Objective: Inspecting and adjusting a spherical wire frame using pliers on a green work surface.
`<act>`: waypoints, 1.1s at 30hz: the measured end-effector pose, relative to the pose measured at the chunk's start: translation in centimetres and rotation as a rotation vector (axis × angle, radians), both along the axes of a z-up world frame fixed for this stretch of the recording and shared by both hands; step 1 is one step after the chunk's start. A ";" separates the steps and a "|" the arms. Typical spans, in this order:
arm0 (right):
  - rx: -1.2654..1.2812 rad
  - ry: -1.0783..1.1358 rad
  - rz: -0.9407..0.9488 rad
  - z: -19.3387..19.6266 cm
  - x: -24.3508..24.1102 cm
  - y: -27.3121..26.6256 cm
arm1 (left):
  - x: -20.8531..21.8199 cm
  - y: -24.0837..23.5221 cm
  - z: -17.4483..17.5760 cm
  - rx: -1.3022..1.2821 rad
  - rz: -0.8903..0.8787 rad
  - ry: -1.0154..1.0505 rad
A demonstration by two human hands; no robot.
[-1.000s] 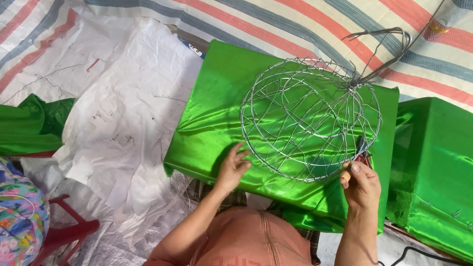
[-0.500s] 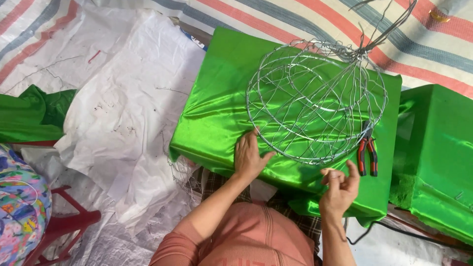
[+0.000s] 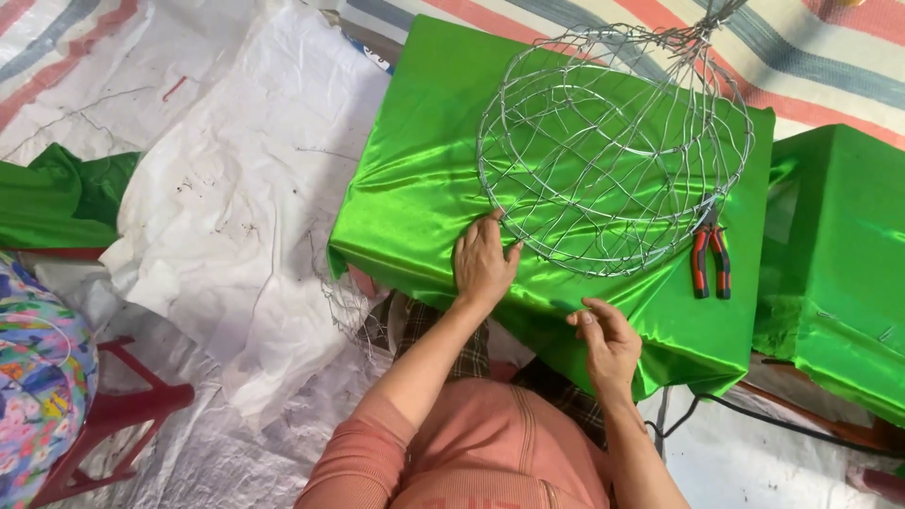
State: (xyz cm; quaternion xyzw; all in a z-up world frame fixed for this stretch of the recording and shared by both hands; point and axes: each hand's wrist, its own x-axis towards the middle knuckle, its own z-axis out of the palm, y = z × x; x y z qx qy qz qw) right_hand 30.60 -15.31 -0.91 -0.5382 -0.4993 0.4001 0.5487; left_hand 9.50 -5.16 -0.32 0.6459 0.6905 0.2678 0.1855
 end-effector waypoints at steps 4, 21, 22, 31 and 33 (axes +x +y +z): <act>-0.050 -0.029 0.059 -0.5 -0.8 0.6 | -0.1 -0.1 0.3 0.006 0.012 -0.012; -0.234 0.216 0.162 -1.4 -2.4 -1.1 | 2.0 0.9 -7.3 0.328 0.016 -0.034; -0.232 0.221 0.166 -2.0 -2.5 -1.2 | 2.0 0.5 -6.6 0.330 0.018 -0.028; -0.396 0.971 0.142 -0.9 -4.0 1.6 | 2.9 -0.2 0.6 0.252 -0.179 -0.285; -0.416 1.141 0.124 0.1 -4.8 2.8 | 2.6 -0.8 4.0 0.162 -0.164 -0.245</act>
